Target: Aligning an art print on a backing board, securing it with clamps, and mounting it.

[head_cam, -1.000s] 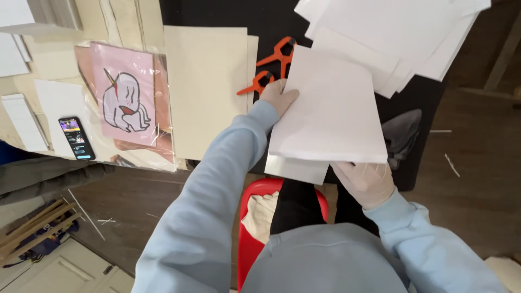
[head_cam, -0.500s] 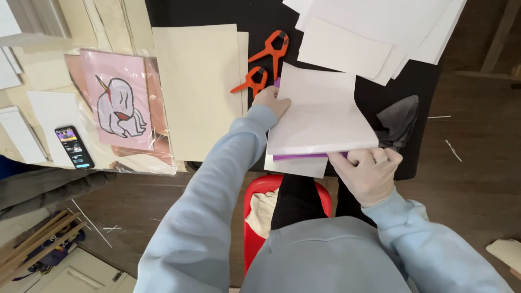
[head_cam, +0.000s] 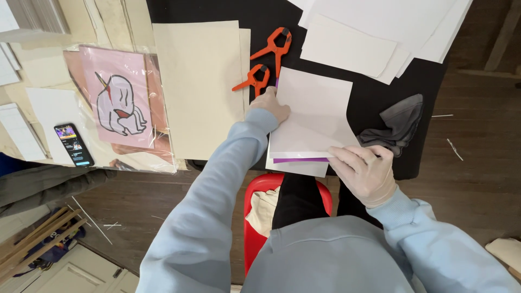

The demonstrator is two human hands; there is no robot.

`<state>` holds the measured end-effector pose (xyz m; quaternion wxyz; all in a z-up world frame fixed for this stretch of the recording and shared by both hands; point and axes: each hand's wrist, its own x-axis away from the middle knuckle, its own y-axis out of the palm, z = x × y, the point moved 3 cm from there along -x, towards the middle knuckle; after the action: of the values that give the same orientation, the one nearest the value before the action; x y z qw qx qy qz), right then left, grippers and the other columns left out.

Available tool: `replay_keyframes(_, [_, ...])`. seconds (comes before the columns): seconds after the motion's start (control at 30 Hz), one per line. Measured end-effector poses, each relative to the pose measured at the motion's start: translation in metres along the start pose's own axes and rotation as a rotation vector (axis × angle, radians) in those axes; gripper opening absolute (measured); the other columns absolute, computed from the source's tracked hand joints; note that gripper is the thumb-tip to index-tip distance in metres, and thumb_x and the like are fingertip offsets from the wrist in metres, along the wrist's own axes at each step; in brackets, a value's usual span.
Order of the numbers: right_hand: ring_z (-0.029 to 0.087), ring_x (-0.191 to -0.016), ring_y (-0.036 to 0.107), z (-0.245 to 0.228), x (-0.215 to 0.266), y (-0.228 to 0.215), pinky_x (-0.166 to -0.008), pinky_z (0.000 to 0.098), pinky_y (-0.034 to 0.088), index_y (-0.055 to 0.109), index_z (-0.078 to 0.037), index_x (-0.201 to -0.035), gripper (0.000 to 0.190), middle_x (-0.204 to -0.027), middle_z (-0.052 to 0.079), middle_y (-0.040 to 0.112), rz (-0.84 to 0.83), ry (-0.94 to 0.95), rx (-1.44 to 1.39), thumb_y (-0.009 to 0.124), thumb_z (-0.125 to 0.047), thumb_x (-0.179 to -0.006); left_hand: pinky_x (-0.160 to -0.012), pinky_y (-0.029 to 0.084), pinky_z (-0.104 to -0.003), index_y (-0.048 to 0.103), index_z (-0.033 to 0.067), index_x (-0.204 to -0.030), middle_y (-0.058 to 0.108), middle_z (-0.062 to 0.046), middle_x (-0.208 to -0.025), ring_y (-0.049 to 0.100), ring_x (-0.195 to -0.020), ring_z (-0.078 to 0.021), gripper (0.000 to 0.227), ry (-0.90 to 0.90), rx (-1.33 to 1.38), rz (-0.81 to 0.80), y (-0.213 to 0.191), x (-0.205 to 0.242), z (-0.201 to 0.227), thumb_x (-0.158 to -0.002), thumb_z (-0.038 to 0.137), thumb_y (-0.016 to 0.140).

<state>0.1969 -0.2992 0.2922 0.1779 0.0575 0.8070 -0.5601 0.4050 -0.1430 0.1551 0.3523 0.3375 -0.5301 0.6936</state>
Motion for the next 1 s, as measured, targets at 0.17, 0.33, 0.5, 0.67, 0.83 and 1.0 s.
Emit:
replay_keyframes(0.17, [0.018, -0.106, 0.062, -0.001, 0.001, -0.001, -0.091, 0.0379, 0.039, 0.077, -0.008, -0.110, 0.026, -0.122, -0.001, 0.069, -0.042, -0.035, -0.022, 0.078, -0.008, -0.084, -0.107, 0.050, -0.037, 0.062, 0.0149, -0.135, 0.061, -0.010, -0.139, 0.062, -0.126, -0.0277, 0.046, 0.150, -0.078, 0.234, -0.019, -0.028, 0.002, -0.090, 0.022, 0.069])
replay_keyframes(0.33, [0.019, -0.108, 0.062, -0.001, 0.004, -0.001, -0.089, 0.0375, 0.040, 0.076, -0.008, -0.111, 0.032, -0.124, 0.001, 0.069, -0.096, -0.032, -0.068, 0.074, -0.008, -0.079, -0.112, 0.047, -0.042, 0.047, 0.0223, -0.154, 0.032, -0.010, -0.163, 0.046, -0.141, -0.0307, 0.077, 0.342, -0.606, 0.387, -0.031, -0.068, 0.004, -0.082, 0.004, 0.069])
replay_keyframes(0.5, [0.019, -0.109, 0.061, 0.001, 0.007, 0.002, -0.090, 0.0381, 0.040, 0.075, -0.008, -0.110, 0.031, -0.125, 0.002, 0.069, -0.103, -0.016, -0.094, 0.073, -0.010, -0.080, -0.106, 0.046, -0.040, 0.026, 0.0258, -0.162, 0.006, -0.016, -0.166, 0.029, -0.149, -0.0328, 0.103, 0.524, -0.867, 0.386, -0.025, -0.084, -0.005, -0.074, -0.004, 0.070])
replay_keyframes(0.67, [0.019, -0.109, 0.061, -0.001, 0.010, 0.004, -0.090, 0.0380, 0.040, 0.075, -0.009, -0.109, 0.029, -0.126, 0.001, 0.069, -0.105, 0.003, -0.113, 0.074, -0.010, -0.080, -0.096, 0.053, -0.039, 0.026, 0.0259, -0.165, 0.007, -0.015, -0.170, 0.034, -0.148, -0.0332, 0.098, 0.550, -0.829, 0.350, -0.034, -0.085, -0.008, -0.081, -0.004, 0.067])
replay_keyframes(0.83, [0.019, -0.109, 0.061, -0.001, 0.011, 0.004, -0.089, 0.0374, 0.040, 0.075, -0.010, -0.108, 0.028, -0.125, 0.000, 0.070, -0.105, 0.013, -0.098, 0.077, -0.010, -0.079, -0.091, 0.055, -0.038, 0.027, 0.0233, -0.164, 0.008, -0.014, -0.170, 0.035, -0.149, -0.0322, 0.097, 0.522, -0.818, 0.421, -0.042, -0.100, -0.010, -0.080, -0.005, 0.067])
replay_keyframes(1.0, [0.019, -0.108, 0.061, -0.004, 0.012, 0.004, -0.089, 0.0378, 0.041, 0.076, -0.008, -0.110, 0.030, -0.124, 0.000, 0.070, -0.088, 0.012, -0.091, 0.077, -0.010, -0.081, -0.120, 0.041, -0.043, 0.048, 0.0082, -0.152, 0.039, -0.018, -0.161, 0.041, -0.148, -0.0354, 0.070, 0.785, -0.107, 0.426, -0.029, -0.050, -0.019, -0.088, 0.010, 0.076])
